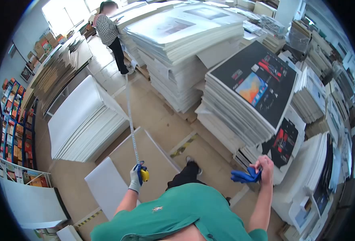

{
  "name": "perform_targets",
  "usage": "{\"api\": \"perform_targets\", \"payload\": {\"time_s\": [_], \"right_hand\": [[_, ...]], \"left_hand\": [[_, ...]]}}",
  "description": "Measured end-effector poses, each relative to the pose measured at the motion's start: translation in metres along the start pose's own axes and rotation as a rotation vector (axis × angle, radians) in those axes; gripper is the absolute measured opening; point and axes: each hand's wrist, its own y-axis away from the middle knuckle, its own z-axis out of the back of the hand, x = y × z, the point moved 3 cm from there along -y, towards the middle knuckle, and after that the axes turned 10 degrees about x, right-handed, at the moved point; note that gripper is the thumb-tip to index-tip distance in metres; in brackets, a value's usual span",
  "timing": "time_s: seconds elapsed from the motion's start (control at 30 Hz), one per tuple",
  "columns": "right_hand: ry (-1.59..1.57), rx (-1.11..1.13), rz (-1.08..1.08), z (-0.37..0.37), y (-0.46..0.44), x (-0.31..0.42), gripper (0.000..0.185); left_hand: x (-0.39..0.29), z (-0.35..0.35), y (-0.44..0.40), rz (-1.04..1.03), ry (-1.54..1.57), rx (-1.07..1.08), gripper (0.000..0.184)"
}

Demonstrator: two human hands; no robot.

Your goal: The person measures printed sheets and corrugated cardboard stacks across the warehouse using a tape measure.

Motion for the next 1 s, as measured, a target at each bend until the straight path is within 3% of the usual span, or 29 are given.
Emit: {"api": "perform_targets", "payload": {"time_s": [0.2,0.3,0.47,0.67,0.9,1.0], "right_hand": [[0.04,0.241,0.114,-0.083,-0.217,0.058,0.009],[0.104,0.283,0.108,-0.11,-0.3,0.09,0.01],[0.213,0.392,0.084,-0.171,-0.421,0.125,0.012],[0.392,0.595,0.277,-0.272,-0.533,0.201,0.016],[0.732,0.738,0.254,-0.4,-0.648,0.259,0.021],[0.852,0.725,0.216,-0.453,-0.68,0.273,0.021]], "left_hand": [[-0.088,-0.059,-0.092,-0.193,-0.147,0.106,0.029],[-0.136,-0.105,-0.126,-0.21,-0.139,0.188,0.031],[-0.2,-0.124,-0.167,-0.22,-0.225,0.235,0.032],[-0.258,-0.136,-0.221,-0.226,-0.251,0.238,0.035],[-0.352,-0.141,-0.329,-0.153,-0.252,0.295,0.033],[-0.394,-0.119,-0.39,-0.124,-0.403,0.365,0.03]]}}
